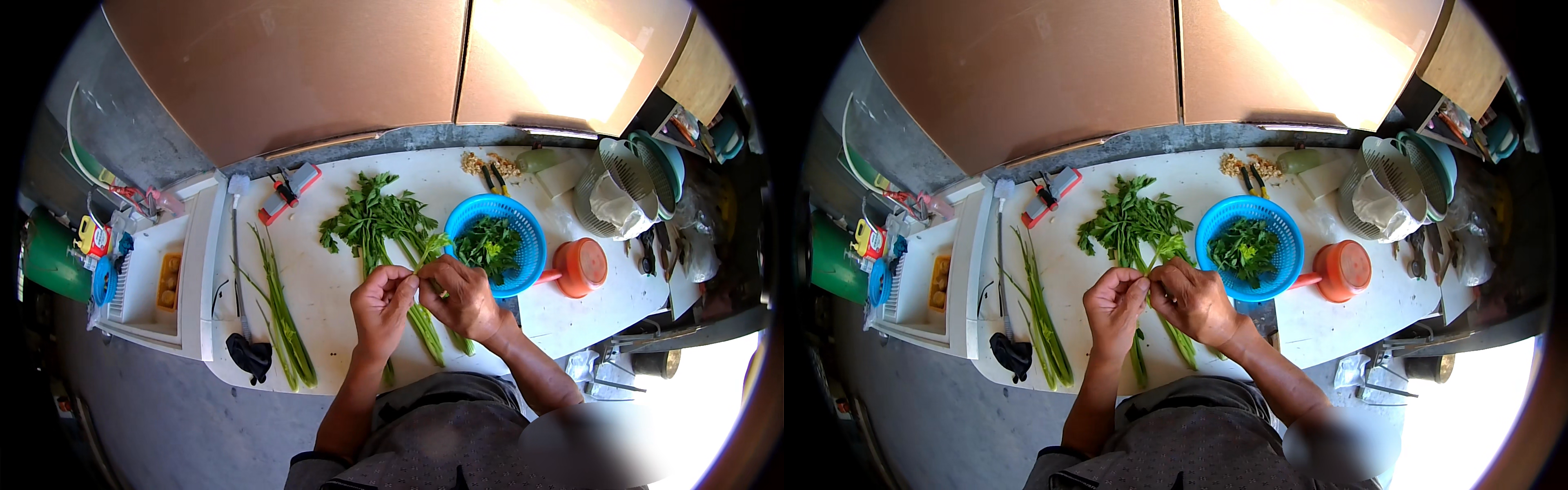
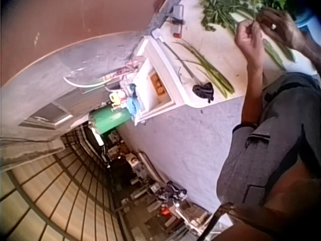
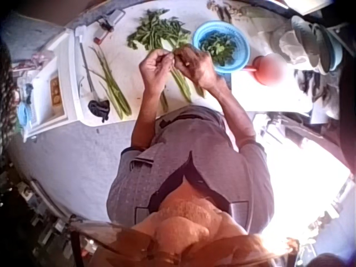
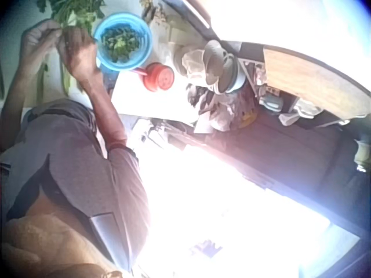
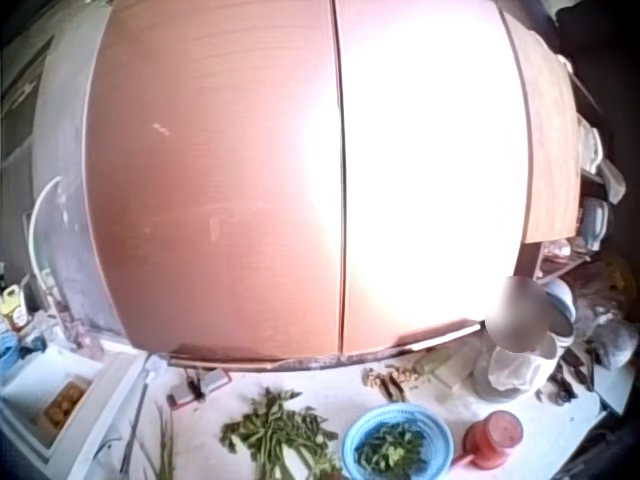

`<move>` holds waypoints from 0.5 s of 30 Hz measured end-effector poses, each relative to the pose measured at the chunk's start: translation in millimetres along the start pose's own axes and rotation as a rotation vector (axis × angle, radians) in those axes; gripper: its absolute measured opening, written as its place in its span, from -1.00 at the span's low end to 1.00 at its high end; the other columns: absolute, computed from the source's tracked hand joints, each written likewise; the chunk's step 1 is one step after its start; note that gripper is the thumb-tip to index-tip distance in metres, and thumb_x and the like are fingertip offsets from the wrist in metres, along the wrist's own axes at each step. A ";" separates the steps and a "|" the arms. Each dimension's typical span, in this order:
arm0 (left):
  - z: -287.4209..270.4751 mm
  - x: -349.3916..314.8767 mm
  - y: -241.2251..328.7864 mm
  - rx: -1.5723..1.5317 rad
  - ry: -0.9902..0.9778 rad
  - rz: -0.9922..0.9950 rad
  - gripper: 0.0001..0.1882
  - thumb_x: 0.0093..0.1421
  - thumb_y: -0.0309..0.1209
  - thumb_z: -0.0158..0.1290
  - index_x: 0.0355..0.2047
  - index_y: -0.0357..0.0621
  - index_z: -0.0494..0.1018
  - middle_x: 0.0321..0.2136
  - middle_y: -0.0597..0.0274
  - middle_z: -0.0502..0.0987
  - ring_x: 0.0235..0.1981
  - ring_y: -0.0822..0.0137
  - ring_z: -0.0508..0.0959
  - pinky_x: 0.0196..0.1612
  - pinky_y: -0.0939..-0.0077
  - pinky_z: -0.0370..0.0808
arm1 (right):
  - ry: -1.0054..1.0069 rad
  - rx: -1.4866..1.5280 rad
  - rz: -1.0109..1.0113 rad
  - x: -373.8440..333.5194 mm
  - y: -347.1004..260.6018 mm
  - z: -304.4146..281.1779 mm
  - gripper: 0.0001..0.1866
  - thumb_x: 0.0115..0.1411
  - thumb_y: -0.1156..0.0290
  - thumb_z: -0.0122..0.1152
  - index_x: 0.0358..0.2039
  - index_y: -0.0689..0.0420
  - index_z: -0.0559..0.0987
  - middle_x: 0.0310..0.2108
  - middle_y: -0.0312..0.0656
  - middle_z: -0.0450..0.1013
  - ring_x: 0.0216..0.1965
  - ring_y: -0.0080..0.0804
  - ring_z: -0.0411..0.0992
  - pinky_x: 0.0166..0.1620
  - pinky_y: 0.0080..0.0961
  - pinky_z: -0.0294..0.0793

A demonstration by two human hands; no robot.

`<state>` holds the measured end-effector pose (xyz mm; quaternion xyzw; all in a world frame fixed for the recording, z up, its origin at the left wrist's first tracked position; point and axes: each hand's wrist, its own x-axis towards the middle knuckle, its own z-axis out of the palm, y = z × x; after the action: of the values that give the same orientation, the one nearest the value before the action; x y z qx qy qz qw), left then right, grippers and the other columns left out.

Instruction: The person trims and cleans celery stalks on a white countertop. They remove leaves and lower stalk sections by hand, placing trimmed pieces into a blue colander. A cleaver and other kitchen items are visible nearby.

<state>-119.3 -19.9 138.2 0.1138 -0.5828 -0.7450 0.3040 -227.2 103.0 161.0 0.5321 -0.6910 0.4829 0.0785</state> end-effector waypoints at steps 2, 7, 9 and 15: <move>1.6 1.8 -1.2 0.152 0.007 0.078 -0.96 0.36 -0.61 0.15 -0.26 -0.35 0.52 -0.51 0.40 0.50 -0.54 0.68 0.37 -0.49 0.72 0.29 | 0.016 -0.014 0.025 0.3 -1.0 0.8 -0.83 0.12 0.63 0.35 -0.30 0.17 0.54 -0.39 -0.12 0.53 -0.49 -0.11 0.55 -0.47 -0.27 0.53; 4.5 2.2 6.3 0.347 0.040 0.205 -0.95 0.35 -0.63 0.14 -0.30 -0.34 0.51 -0.53 0.44 0.47 -0.54 0.70 0.35 -0.47 0.74 0.28 | 0.102 -0.038 0.180 2.1 7.4 0.1 -0.89 0.15 0.61 0.33 -0.30 0.23 0.58 -0.40 -0.06 0.55 -0.50 -0.19 0.56 -0.45 -0.37 0.53; -4.8 -6.3 13.8 0.427 0.081 0.247 -0.95 0.34 -0.64 0.15 -0.30 -0.33 0.51 -0.53 0.45 0.46 -0.55 0.69 0.35 -0.47 0.73 0.28 | 0.215 0.062 0.435 10.5 25.6 -19.9 -0.92 0.19 0.60 0.33 -0.29 0.27 0.63 -0.42 -0.07 0.57 -0.47 -0.42 0.56 -0.39 -0.47 0.55; -7.7 -4.4 22.5 0.529 0.049 0.298 -0.95 0.32 -0.63 0.18 -0.29 -0.33 0.52 -0.53 0.42 0.47 -0.54 0.67 0.37 -0.46 0.72 0.32 | -0.118 0.078 0.007 29.9 -1.5 -48.7 -0.63 0.22 0.59 0.34 0.07 0.19 0.64 -0.33 -0.05 0.57 -0.39 -0.12 0.59 -0.34 -0.32 0.59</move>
<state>-104.6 -26.6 156.2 0.1201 -0.7595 -0.5116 0.3835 -258.3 119.9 205.9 0.5599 -0.6769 0.4776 0.0154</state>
